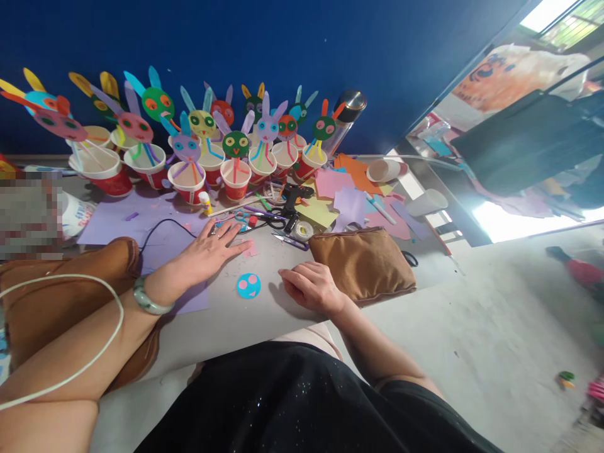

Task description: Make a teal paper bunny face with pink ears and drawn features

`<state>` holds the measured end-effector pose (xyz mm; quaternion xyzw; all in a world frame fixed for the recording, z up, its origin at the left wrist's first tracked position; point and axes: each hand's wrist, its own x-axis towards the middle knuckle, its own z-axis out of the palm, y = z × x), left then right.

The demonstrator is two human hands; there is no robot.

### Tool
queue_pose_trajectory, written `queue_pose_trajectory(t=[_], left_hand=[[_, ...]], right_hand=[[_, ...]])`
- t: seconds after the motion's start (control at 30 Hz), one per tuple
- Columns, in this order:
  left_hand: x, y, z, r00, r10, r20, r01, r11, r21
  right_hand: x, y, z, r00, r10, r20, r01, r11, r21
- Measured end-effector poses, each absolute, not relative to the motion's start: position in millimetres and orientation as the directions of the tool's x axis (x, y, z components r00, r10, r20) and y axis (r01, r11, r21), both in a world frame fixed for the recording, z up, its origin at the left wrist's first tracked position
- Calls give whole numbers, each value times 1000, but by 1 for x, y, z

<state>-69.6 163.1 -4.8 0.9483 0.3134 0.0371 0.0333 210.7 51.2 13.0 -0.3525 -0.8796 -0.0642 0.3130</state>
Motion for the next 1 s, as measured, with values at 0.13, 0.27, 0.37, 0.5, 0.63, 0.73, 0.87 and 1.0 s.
queue_pose_trajectory(t=[0.13, 0.27, 0.37, 0.5, 0.63, 0.73, 0.87, 1.0], left_hand=[[-69, 163, -5, 799, 599, 49, 593, -799, 103], [-69, 163, -4, 795, 605, 51, 597, -794, 117], [-68, 163, -1, 802, 596, 42, 590, -801, 99], [-69, 163, 2, 805, 591, 40, 585, -804, 110], [-69, 162, 1, 803, 593, 60, 584, -803, 121], [-69, 162, -2, 798, 599, 59, 592, -799, 111], [-68, 163, 0, 798, 601, 38, 595, -797, 109], [-67, 163, 3, 804, 595, 13, 593, -802, 70]], right_hand=[[210, 53, 10, -560, 585, 587, 658, 744, -114], [210, 54, 8, -558, 602, 571, 668, 734, -121], [209, 54, 7, -547, 613, 570, 682, 721, -120], [206, 52, 5, -530, 616, 583, 697, 708, -115], [207, 51, 3, -525, 631, 571, 706, 697, -121], [209, 51, 4, -538, 630, 561, 695, 707, -128], [210, 50, 7, -548, 624, 557, 690, 714, -121], [209, 47, 12, -568, 621, 540, 678, 725, -119]])
